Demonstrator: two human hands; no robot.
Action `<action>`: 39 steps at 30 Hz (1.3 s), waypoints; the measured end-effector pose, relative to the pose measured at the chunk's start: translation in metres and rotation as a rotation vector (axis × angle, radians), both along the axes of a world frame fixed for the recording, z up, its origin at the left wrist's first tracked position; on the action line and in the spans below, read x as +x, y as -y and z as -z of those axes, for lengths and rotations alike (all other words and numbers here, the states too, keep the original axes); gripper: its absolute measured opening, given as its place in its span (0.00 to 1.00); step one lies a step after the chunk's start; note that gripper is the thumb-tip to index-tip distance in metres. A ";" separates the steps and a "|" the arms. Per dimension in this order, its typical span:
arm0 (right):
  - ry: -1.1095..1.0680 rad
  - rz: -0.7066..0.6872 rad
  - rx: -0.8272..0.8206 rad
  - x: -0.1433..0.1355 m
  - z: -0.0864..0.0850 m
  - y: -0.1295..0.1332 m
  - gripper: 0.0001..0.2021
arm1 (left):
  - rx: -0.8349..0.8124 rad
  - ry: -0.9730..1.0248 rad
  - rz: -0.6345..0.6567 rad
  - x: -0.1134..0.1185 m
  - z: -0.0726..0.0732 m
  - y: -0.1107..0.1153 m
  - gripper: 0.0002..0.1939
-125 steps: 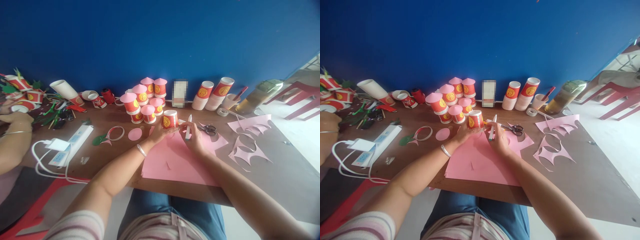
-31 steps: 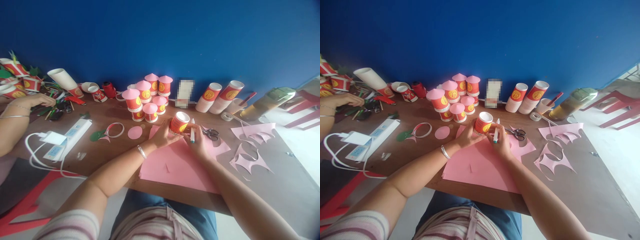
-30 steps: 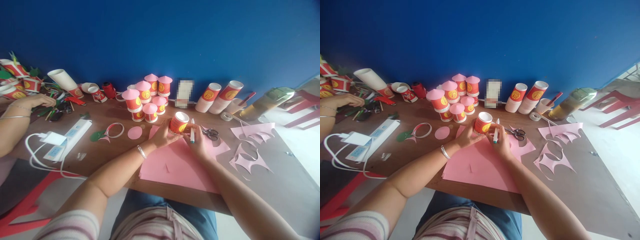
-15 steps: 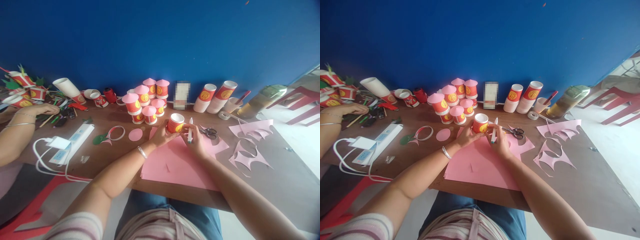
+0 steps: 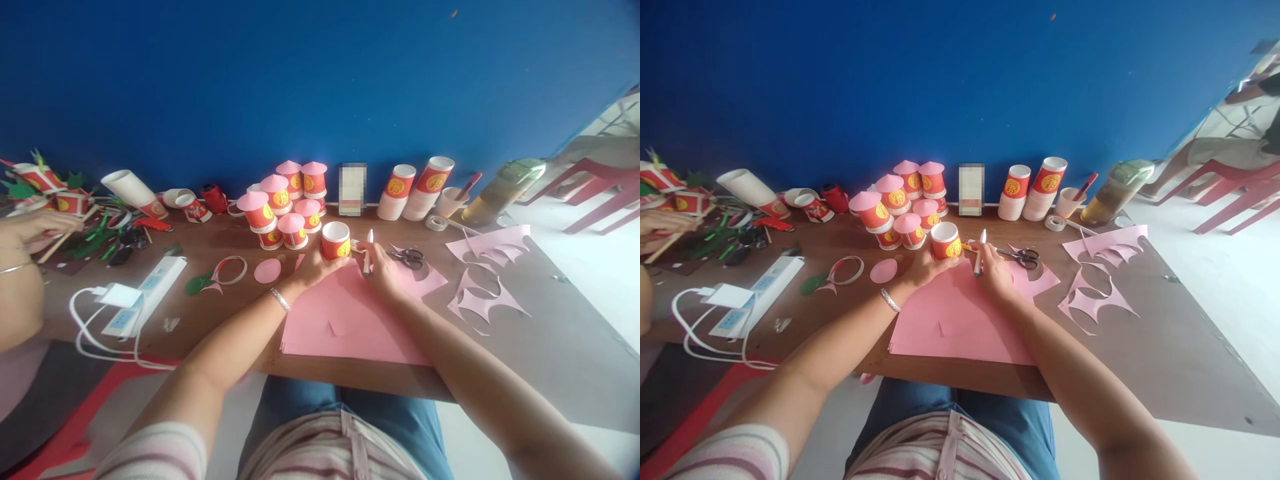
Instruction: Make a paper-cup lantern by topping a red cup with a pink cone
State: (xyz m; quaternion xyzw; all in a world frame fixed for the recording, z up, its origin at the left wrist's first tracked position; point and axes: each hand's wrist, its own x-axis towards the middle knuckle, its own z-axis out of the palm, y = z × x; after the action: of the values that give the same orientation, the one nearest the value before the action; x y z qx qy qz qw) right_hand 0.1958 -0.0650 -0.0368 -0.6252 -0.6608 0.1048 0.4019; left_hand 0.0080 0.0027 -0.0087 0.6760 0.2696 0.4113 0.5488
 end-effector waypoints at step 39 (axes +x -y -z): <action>0.550 -0.102 -0.266 0.015 -0.020 -0.004 0.26 | 0.484 -0.702 0.040 -0.056 -0.006 -0.042 0.14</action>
State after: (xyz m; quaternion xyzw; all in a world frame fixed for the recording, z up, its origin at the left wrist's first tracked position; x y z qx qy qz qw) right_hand 0.2112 -0.0607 -0.0171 -0.6431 -0.7559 0.0376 0.1169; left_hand -0.0476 0.0448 -0.0026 0.8893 0.3226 0.1971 0.2572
